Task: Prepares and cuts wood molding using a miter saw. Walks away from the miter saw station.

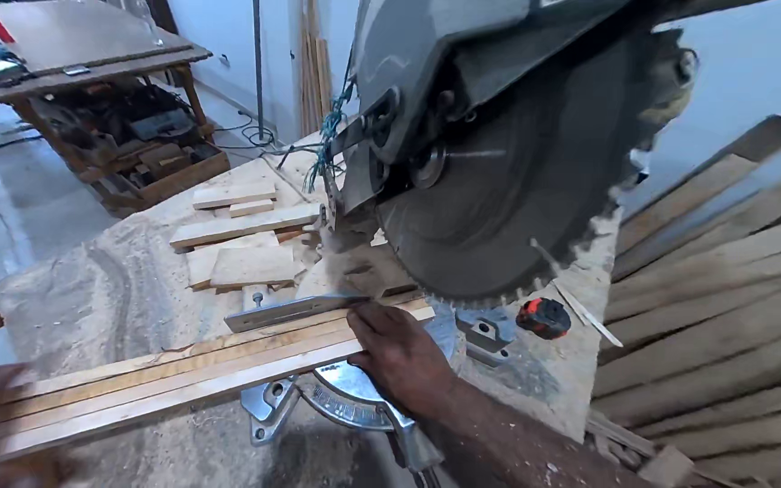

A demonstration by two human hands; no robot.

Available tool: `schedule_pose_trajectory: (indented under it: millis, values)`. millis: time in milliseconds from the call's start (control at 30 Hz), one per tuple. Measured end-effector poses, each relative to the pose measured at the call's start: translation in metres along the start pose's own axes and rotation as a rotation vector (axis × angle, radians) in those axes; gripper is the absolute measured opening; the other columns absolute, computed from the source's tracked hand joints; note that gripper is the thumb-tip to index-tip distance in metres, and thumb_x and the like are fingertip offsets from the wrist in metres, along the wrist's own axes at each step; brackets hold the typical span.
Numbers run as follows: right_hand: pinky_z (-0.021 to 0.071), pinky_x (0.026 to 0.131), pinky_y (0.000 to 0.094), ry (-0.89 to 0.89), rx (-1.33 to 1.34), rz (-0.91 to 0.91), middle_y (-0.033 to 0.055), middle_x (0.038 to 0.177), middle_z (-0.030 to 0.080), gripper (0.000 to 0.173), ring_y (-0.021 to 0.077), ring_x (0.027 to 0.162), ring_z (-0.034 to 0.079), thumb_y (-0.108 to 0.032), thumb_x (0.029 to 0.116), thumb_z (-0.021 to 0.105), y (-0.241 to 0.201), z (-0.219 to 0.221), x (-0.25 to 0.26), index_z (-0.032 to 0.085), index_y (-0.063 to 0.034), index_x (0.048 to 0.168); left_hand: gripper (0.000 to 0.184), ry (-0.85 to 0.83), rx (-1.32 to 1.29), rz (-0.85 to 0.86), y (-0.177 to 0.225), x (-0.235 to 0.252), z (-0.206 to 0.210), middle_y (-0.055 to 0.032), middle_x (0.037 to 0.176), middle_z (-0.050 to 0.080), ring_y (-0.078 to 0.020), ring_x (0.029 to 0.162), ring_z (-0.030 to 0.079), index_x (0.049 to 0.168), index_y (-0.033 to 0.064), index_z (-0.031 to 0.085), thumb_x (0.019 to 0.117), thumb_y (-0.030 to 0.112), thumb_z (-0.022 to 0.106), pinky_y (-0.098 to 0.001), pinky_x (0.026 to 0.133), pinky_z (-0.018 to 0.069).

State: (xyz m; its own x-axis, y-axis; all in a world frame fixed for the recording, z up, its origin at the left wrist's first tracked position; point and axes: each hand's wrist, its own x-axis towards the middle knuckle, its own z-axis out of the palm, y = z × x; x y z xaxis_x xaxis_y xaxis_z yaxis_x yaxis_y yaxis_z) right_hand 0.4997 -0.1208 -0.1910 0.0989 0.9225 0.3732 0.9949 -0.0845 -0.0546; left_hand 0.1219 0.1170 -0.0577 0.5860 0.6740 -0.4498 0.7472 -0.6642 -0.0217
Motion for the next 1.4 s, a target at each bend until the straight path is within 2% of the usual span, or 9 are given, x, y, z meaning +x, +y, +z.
schedule_pose_trajectory:
  millis: [167,267,400,500,600,700,900,1133,1400]
  values:
    - [0.0483,0.110,0.0456,-0.137,0.089,0.036,0.0127,0.139,0.065,0.049,0.0303,0.130,0.061,-0.038,0.1021,0.058,-0.002,-0.021,0.009,0.063,-0.0049,0.138,0.129,0.445,0.018,0.244,0.084,0.082,0.072,-0.0229,0.141,0.058,-0.0426,0.136,0.052,0.144,0.0008,0.054,0.0615,0.100,0.052,-0.0646,0.113,0.0373]
    - [0.0497,0.108,0.0442,-0.119,0.139,0.037,0.0140,0.137,0.066,0.047,0.0321,0.128,0.061,-0.034,0.1005,0.061,0.000,-0.024,0.011,0.064,-0.0028,0.136,0.132,0.472,0.088,0.189,0.117,0.099,0.072,-0.0184,0.134,0.065,-0.0379,0.135,0.055,0.132,0.0003,0.062,0.0571,0.107,0.040,-0.0613,0.115,0.0368]
    - [0.0499,0.108,0.0437,-0.101,0.101,0.032,0.0128,0.137,0.066,0.046,0.0309,0.128,0.062,-0.035,0.1011,0.059,0.000,-0.019,0.012,0.066,-0.0040,0.134,0.115,0.582,0.104,0.224,0.117,0.107,0.078,-0.0133,0.094,0.071,-0.0328,0.093,0.071,0.110,0.0034,0.068,0.0601,0.105,0.043,-0.0519,0.080,0.0590]
    - [0.0404,0.115,0.0553,-0.197,0.247,0.074,0.0098,0.138,0.065,0.037,0.0295,0.135,0.057,-0.031,0.1027,0.057,0.002,-0.058,0.005,0.068,-0.0082,0.129,0.112,0.591,0.088,0.224,0.116,0.104,0.080,-0.0114,0.091,0.071,-0.0306,0.090,0.071,0.106,0.0051,0.070,0.0599,0.104,0.044,-0.0496,0.078,0.0590]
    - [0.0541,0.103,0.0504,0.366,0.374,0.063,0.0016,0.110,0.078,0.022,0.0182,0.109,0.072,-0.031,0.1016,0.062,0.022,-0.156,-0.029,0.079,-0.0166,0.104,0.113,0.565,0.083,0.218,0.116,0.104,0.077,-0.0106,0.093,0.071,-0.0299,0.092,0.071,0.107,0.0067,0.070,0.0592,0.105,0.043,-0.0495,0.080,0.0586]
    - [0.0576,0.098,0.0319,0.702,0.360,0.018,-0.0036,0.116,0.072,0.024,0.0075,0.110,0.067,-0.030,0.1002,0.065,0.064,-0.297,-0.026,0.069,-0.0142,0.118,0.114,0.484,0.080,0.194,0.116,0.100,0.075,-0.0091,0.100,0.072,-0.0280,0.099,0.070,0.112,0.0088,0.070,0.0596,0.106,0.041,-0.0481,0.086,0.0573]
    - [0.0516,0.078,0.0619,0.079,-0.163,0.121,0.0085,0.101,0.069,0.061,0.0274,0.094,0.067,-0.068,0.0815,0.068,0.086,-0.397,0.130,0.066,-0.0198,0.120,0.104,0.446,0.071,0.218,0.102,0.097,0.077,-0.0035,0.103,0.073,-0.0235,0.100,0.070,0.128,0.0207,0.068,0.0654,0.101,0.047,-0.0463,0.087,0.0571]
    - [0.0417,0.040,0.0447,-0.370,-0.317,0.141,-0.0016,0.051,0.049,0.045,0.0169,0.045,0.052,-0.061,0.0793,0.074,0.040,-0.386,0.095,0.056,-0.0239,0.061,0.102,0.531,0.071,0.270,0.078,0.100,0.089,-0.0024,0.100,0.073,-0.0228,0.096,0.071,0.129,0.0255,0.068,0.0657,0.101,0.044,-0.0465,0.080,0.0589]
    - [0.0455,0.047,0.0475,-0.292,-0.394,0.275,-0.0047,0.064,0.059,0.027,0.0189,0.058,0.061,-0.051,0.0762,0.073,0.013,-0.330,0.012,0.066,-0.0277,0.088,0.102,0.468,0.054,0.230,0.079,0.098,0.085,-0.0034,0.102,0.072,-0.0241,0.098,0.070,0.132,0.0270,0.066,0.0642,0.101,0.048,-0.0490,0.083,0.0571]
